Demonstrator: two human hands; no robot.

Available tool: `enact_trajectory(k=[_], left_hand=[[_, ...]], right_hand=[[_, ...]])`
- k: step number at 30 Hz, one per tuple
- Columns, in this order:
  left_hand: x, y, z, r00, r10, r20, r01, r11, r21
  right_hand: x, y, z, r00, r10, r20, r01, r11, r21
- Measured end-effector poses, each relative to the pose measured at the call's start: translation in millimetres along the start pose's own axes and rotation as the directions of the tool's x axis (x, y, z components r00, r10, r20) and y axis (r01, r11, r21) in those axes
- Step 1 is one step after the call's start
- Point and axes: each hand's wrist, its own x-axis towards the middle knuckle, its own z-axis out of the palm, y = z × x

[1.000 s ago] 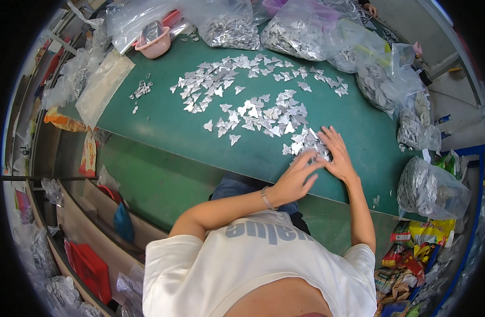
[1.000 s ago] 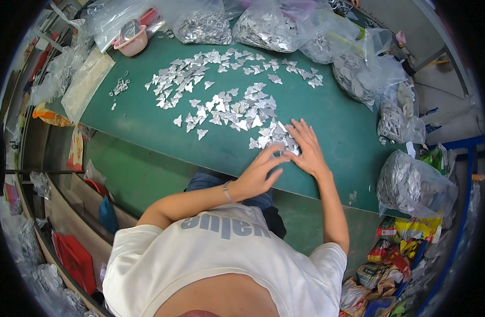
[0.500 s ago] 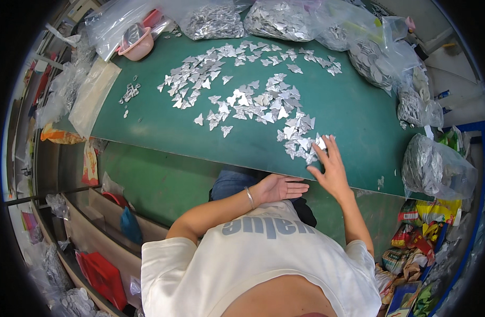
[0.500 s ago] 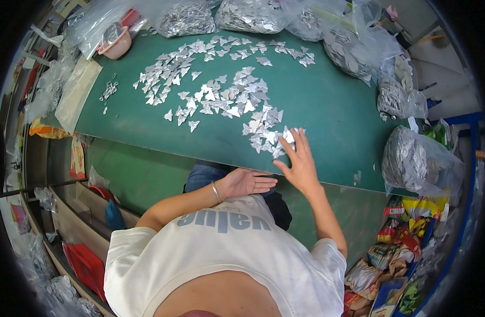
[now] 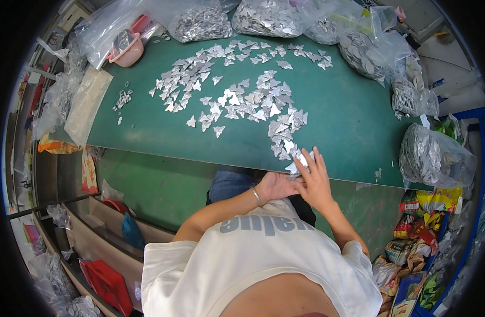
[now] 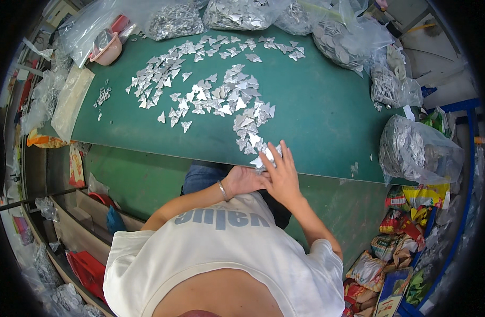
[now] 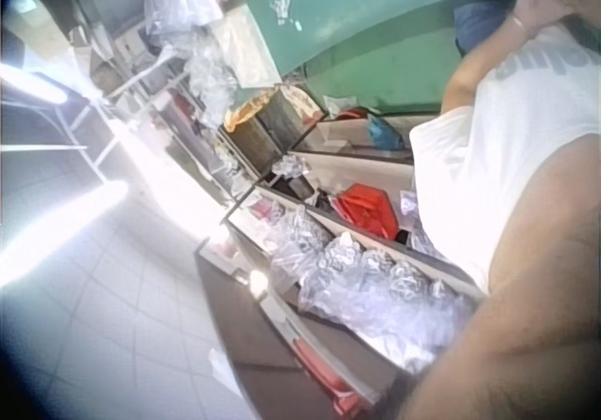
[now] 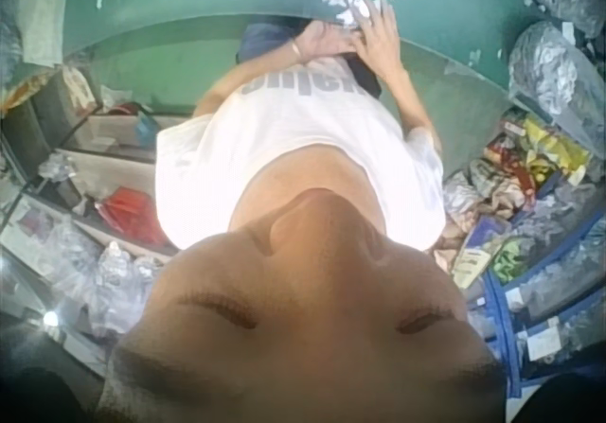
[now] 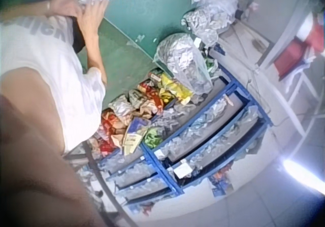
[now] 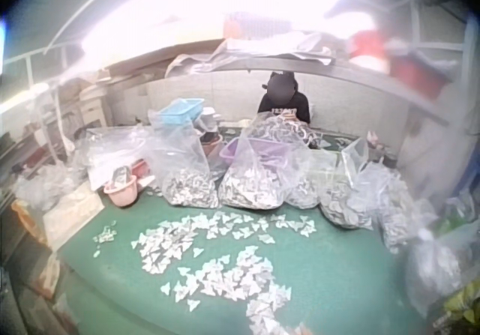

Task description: The person gathers small metal butterfly-shaped pieces by hand from a table, places them into plastic bags on a shelf, and then sorts individual metal rings into a bowl.

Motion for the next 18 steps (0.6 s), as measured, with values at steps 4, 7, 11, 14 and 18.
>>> enact_trajectory(k=[4, 7, 11, 14, 18], left_hand=[[3, 0, -4, 0.968, 0.107, -0.226, -0.087, 0.991, 0.099], [-3, -1, 11, 0.996, -0.007, -0.086, 0.027, 0.974, 0.227], [-15, 13, -32, 0.995, 0.078, -0.063, -0.077, 0.997, 0.016], [-23, 7, 2, 0.878, 0.252, -0.406, -0.165, 0.957, 0.238], [-28, 8, 4, 0.869, 0.262, -0.419, -0.206, 0.963, 0.174]], right_hand=[[-14, -14, 14, 0.999, -0.051, 0.003, 0.051, 0.996, 0.08], [-19, -14, 23, 0.991, -0.132, 0.038, 0.124, 0.978, 0.166], [-2, -6, 18, 0.969, -0.227, -0.096, 0.243, 0.947, 0.211], [42, -19, 3, 0.992, -0.063, -0.108, 0.081, 0.983, 0.165], [55, -17, 10, 0.995, -0.093, 0.026, 0.091, 0.994, 0.057]])
